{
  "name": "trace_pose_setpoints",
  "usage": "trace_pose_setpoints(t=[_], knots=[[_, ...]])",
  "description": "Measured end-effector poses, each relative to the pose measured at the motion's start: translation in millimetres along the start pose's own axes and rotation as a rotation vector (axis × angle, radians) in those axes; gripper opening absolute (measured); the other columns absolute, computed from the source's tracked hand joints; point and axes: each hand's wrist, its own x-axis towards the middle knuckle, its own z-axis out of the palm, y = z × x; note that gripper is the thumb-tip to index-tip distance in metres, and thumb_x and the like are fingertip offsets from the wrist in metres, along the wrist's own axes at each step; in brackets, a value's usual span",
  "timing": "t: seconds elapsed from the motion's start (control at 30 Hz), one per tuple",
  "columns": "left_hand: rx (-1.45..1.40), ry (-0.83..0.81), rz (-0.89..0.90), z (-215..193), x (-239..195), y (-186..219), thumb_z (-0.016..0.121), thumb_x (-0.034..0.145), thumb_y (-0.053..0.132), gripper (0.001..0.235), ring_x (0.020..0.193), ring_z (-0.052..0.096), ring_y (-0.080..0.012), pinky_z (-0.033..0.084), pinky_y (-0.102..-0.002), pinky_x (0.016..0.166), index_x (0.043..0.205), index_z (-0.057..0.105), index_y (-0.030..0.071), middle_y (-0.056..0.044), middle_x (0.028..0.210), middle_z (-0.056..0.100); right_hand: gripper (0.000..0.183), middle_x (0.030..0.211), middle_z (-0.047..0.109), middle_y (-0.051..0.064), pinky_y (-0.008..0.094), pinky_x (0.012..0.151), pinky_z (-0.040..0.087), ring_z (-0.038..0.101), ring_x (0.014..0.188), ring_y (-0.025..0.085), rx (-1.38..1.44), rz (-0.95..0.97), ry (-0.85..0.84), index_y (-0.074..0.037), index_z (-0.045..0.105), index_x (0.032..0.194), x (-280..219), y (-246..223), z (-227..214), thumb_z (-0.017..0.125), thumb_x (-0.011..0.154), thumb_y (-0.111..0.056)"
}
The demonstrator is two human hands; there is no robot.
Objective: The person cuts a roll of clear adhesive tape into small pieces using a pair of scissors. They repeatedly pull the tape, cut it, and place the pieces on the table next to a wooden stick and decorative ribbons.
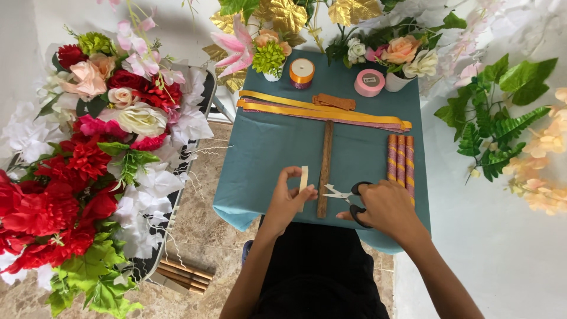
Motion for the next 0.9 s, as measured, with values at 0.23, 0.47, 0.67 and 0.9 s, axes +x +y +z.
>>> trace_pose_setpoints(t=[0.23, 0.47, 0.67, 0.9], knots=[[0.137, -0.009, 0.122, 13.1, 1.9, 6.1, 0.077, 0.091, 0.014, 0.056, 0.104, 0.071, -0.0331, 0.063, -0.043, 0.084, 0.132, 0.040, 0.001, -0.025, 0.135, 0.035, 0.061, 0.066, 0.071, 0.006, 0.041, 0.078, 0.053, 0.072, 0.077, 0.029, 0.033, -0.020, -0.101, -0.017, 0.073, 0.075, 1.3, -2.8, -2.1, 0.074, 0.073, -0.078], [0.187, -0.095, 0.139, 10.0, 6.9, 0.1, 0.077, 0.090, 0.013, 0.053, 0.096, 0.072, -0.0305, 0.062, -0.037, 0.071, 0.128, 0.042, 0.001, -0.023, 0.131, 0.039, 0.063, 0.063, 0.070, 0.005, 0.040, 0.075, 0.052, 0.071, 0.074, 0.029, 0.005, -0.051, -0.098, -0.017, 0.072, 0.073, 0.3, -0.5, 1.2, 0.074, 0.069, -0.081], [0.238, -0.131, 0.175, 10.9, 0.9, 5.0, 0.073, 0.092, 0.008, 0.047, 0.093, 0.072, -0.0324, 0.060, -0.036, 0.065, 0.126, 0.042, 0.001, -0.022, 0.127, 0.039, 0.063, 0.068, 0.072, 0.006, 0.040, 0.072, 0.052, 0.073, 0.075, 0.030, -0.094, -0.077, -0.142, -0.018, 0.076, 0.083, -5.5, -8.0, 2.7, 0.073, 0.070, -0.079], [0.237, -0.149, 0.178, 12.2, -5.0, -7.8, 0.070, 0.094, 0.006, 0.045, 0.092, 0.071, -0.0273, 0.061, -0.032, 0.061, 0.127, 0.040, 0.002, -0.020, 0.126, 0.039, 0.079, 0.069, 0.073, 0.003, 0.037, 0.068, 0.051, 0.073, 0.072, 0.026, -0.172, -0.109, -0.224, -0.021, 0.076, 0.080, -3.7, -4.0, 13.9, 0.063, 0.062, -0.097]])
